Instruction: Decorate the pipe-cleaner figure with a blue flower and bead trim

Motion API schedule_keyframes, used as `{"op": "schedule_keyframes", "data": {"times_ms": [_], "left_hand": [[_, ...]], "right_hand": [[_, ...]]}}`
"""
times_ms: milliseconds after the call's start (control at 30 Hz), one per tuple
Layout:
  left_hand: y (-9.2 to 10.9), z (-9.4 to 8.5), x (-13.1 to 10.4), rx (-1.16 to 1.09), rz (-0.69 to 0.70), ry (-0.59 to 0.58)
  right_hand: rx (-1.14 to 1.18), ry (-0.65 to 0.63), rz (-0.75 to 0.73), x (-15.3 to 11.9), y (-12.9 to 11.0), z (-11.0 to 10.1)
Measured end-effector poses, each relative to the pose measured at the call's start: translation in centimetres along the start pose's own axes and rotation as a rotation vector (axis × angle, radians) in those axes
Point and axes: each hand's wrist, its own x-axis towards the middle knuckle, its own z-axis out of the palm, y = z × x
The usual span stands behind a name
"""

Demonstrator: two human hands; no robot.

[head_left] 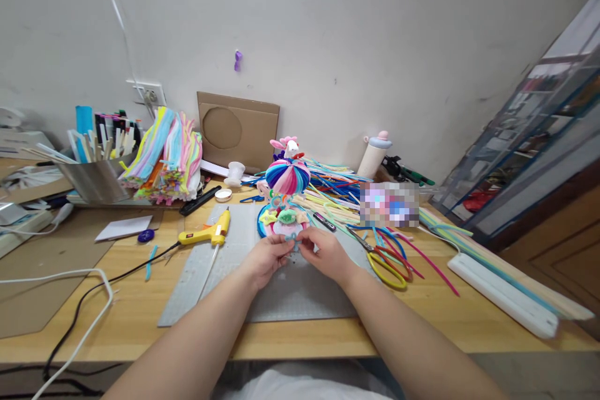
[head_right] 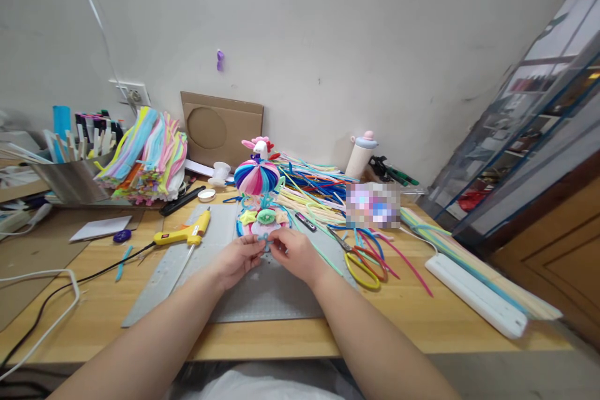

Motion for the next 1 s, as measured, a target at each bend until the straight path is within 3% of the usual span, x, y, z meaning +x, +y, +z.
{"op": "schedule_keyframes", "data": {"times_ms": [567, 767, 1000], "left_hand": [[-0.2, 0.0, 0.3, 0.082, 0.105, 0.024], [0.4, 0.0, 0.0, 0.123, 0.017, -0.025], [0.4, -0.1, -0.1, 0.067, -0.014, -0.034]], "right_hand": [[0.092, 0.009, 0.108, -0.2, 0.1, 0.6], [0.232, -0.003, 0.118, 0.0, -0.2, -0.6], [0.203, -0.067, 0.071, 0.1, 0.0, -0.8]]}}
